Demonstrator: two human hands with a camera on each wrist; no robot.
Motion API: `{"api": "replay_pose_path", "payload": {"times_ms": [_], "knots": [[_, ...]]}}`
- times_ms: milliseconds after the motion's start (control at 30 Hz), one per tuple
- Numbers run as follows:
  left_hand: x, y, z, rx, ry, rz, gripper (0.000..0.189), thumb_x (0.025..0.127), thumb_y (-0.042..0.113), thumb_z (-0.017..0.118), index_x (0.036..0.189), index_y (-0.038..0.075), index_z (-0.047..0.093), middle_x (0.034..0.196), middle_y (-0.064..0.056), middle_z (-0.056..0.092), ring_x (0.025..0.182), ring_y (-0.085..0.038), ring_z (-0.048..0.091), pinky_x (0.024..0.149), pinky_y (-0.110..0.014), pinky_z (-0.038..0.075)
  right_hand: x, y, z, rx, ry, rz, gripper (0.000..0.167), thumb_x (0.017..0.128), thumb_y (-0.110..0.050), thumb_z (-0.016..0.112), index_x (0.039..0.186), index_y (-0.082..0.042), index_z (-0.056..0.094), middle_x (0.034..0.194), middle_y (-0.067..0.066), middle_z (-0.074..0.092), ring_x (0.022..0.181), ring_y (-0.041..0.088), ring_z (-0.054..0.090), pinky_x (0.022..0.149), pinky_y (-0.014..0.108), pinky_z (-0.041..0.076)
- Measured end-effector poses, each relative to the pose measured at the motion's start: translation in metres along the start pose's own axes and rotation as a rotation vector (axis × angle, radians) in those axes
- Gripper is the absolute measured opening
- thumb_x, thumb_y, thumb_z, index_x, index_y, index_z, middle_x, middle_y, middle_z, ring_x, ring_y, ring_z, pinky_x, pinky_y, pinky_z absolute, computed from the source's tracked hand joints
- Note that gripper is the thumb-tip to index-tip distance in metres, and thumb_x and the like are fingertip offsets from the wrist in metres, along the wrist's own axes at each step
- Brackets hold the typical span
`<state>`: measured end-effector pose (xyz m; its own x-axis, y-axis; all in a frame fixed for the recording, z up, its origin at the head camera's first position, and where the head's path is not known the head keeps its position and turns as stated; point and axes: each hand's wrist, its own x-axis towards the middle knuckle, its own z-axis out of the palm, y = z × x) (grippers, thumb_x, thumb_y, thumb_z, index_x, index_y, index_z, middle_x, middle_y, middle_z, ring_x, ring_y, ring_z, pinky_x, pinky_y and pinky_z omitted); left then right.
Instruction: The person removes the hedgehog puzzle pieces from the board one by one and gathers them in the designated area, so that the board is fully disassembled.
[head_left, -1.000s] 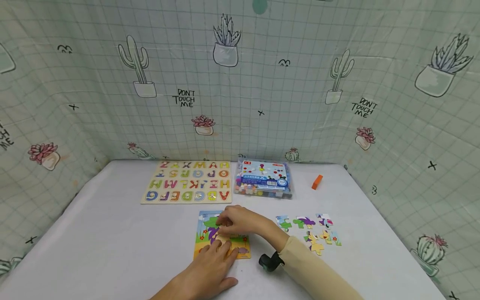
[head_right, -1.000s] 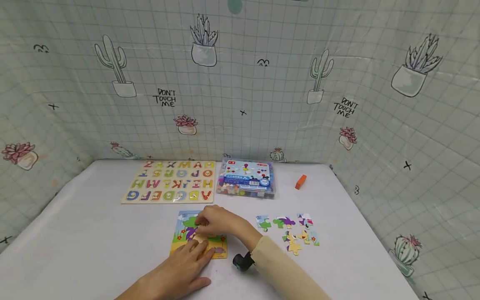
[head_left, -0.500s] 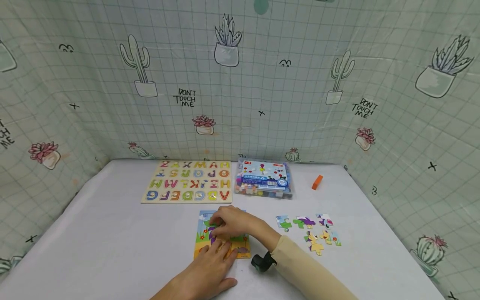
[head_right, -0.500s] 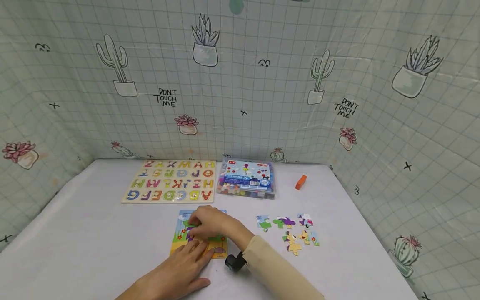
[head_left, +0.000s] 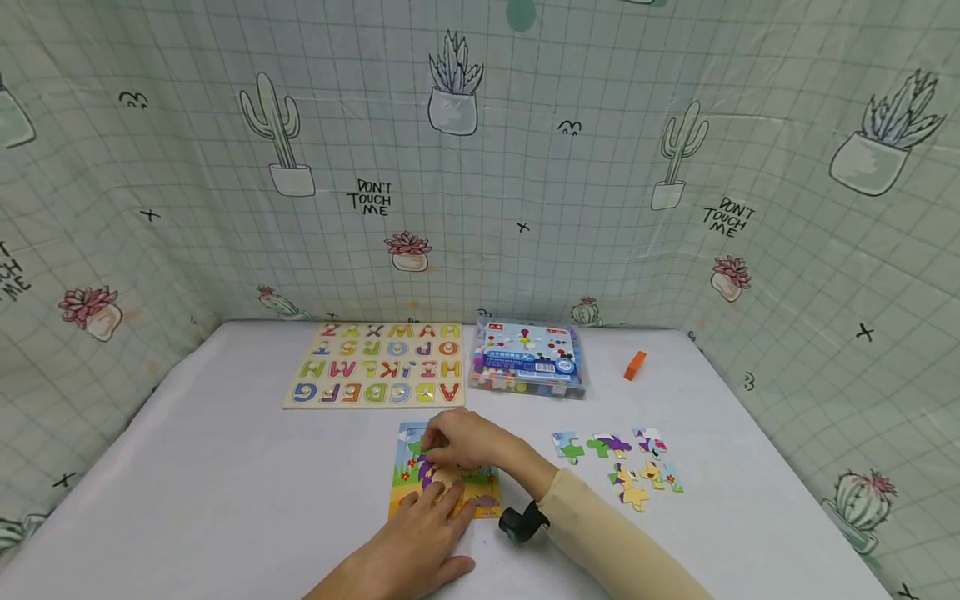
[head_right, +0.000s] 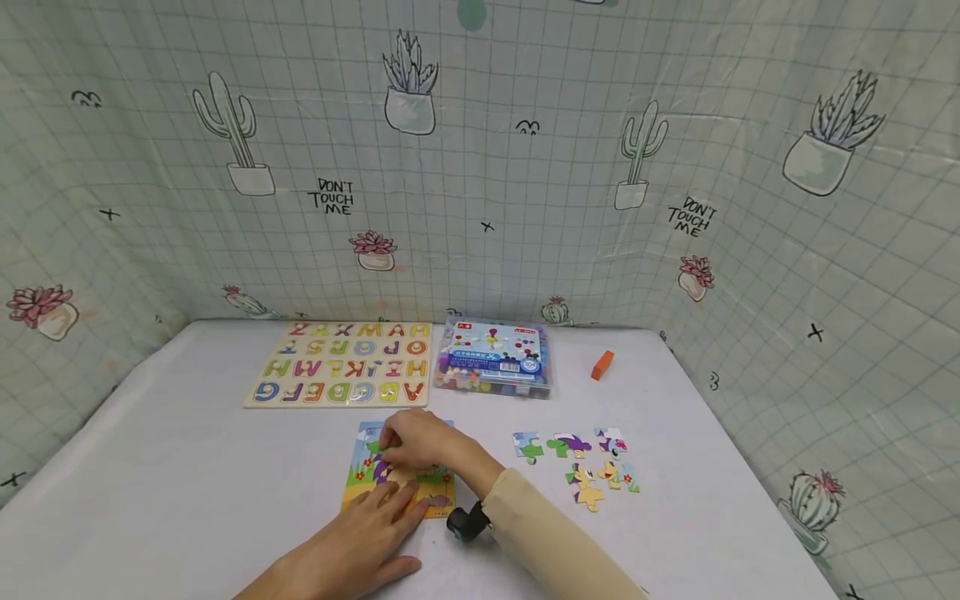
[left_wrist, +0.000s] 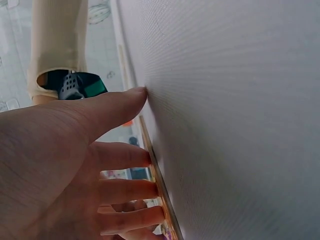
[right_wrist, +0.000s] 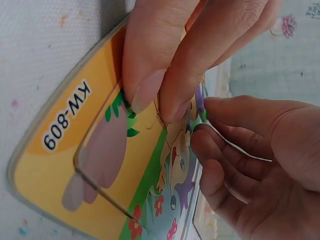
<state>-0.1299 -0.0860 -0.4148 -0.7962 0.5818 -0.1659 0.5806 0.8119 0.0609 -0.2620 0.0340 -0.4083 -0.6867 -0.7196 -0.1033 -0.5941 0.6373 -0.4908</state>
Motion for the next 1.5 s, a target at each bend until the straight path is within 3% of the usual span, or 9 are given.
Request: {"api": "replay_pose_path", "payload": {"times_ms": [300, 433, 733, 900, 1167, 1500], "knots": [[0.001, 0.0, -0.001, -0.012, 0.0, -0.005, 0.066, 0.092, 0.06, 0.055, 0.143, 0.019, 0.05, 0.151, -0.008, 0.044, 0.134, -0.029, 0.042, 0.104, -0.053, 0.044, -0.002, -0.002, -0.004, 0.07, 0.057, 0.009, 0.006, 0.093, -0.017, 0.068, 0.091, -0.013, 0.071, 0.084, -0.005, 0.07, 0.067, 0.001, 0.056, 0.061, 0.014, 0.048], [0.002, 0.001, -0.001, -0.016, -0.016, -0.012, 0.066, 0.092, 0.06, 0.055, 0.144, 0.02, 0.05, 0.152, -0.008, 0.044, 0.134, -0.029, 0.042, 0.105, -0.053, 0.044, -0.003, -0.001, -0.006, 0.099, 0.043, 0.006, 0.008, 0.094, -0.018, 0.067, 0.095, -0.013, 0.074, 0.085, -0.005, 0.07, 0.069, 0.001, 0.056, 0.064, 0.013, 0.048], [0.0, 0.001, 0.001, 0.003, 0.023, -0.001, 0.065, 0.092, 0.059, 0.055, 0.142, 0.018, 0.051, 0.15, -0.008, 0.047, 0.133, -0.029, 0.044, 0.101, -0.053, 0.047, -0.007, 0.002, -0.005, 0.103, 0.052, -0.091, 0.009, 0.095, -0.018, 0.066, 0.092, -0.014, 0.073, 0.086, -0.004, 0.072, 0.072, -0.001, 0.057, 0.069, 0.012, 0.048], [0.001, 0.0, 0.001, -0.009, 0.003, -0.009, 0.065, 0.092, 0.059, 0.055, 0.143, 0.019, 0.051, 0.151, -0.007, 0.046, 0.134, -0.029, 0.043, 0.101, -0.054, 0.047, -0.014, 0.005, -0.009, 0.12, 0.061, -0.1, 0.01, 0.096, -0.021, 0.064, 0.094, -0.016, 0.072, 0.085, -0.006, 0.071, 0.067, 0.001, 0.056, 0.062, 0.014, 0.047], [0.0, 0.0, 0.001, -0.013, 0.002, -0.015, 0.065, 0.092, 0.059, 0.055, 0.144, 0.02, 0.049, 0.152, -0.008, 0.044, 0.135, -0.03, 0.042, 0.104, -0.054, 0.044, -0.034, 0.026, -0.024, 0.163, 0.084, -0.103, 0.011, 0.097, -0.02, 0.063, 0.098, -0.015, 0.073, 0.087, -0.005, 0.073, 0.065, 0.003, 0.06, 0.062, 0.018, 0.051], [0.0, 0.0, 0.0, -0.043, -0.028, -0.044, 0.066, 0.092, 0.06, 0.055, 0.146, 0.022, 0.047, 0.155, -0.007, 0.041, 0.136, -0.031, 0.042, 0.109, -0.055, 0.04, -0.08, 0.064, -0.039, 0.23, 0.095, -0.043, 0.017, 0.098, -0.02, 0.061, 0.102, -0.008, 0.072, 0.087, -0.001, 0.072, 0.069, 0.009, 0.063, 0.064, 0.021, 0.054]]}}
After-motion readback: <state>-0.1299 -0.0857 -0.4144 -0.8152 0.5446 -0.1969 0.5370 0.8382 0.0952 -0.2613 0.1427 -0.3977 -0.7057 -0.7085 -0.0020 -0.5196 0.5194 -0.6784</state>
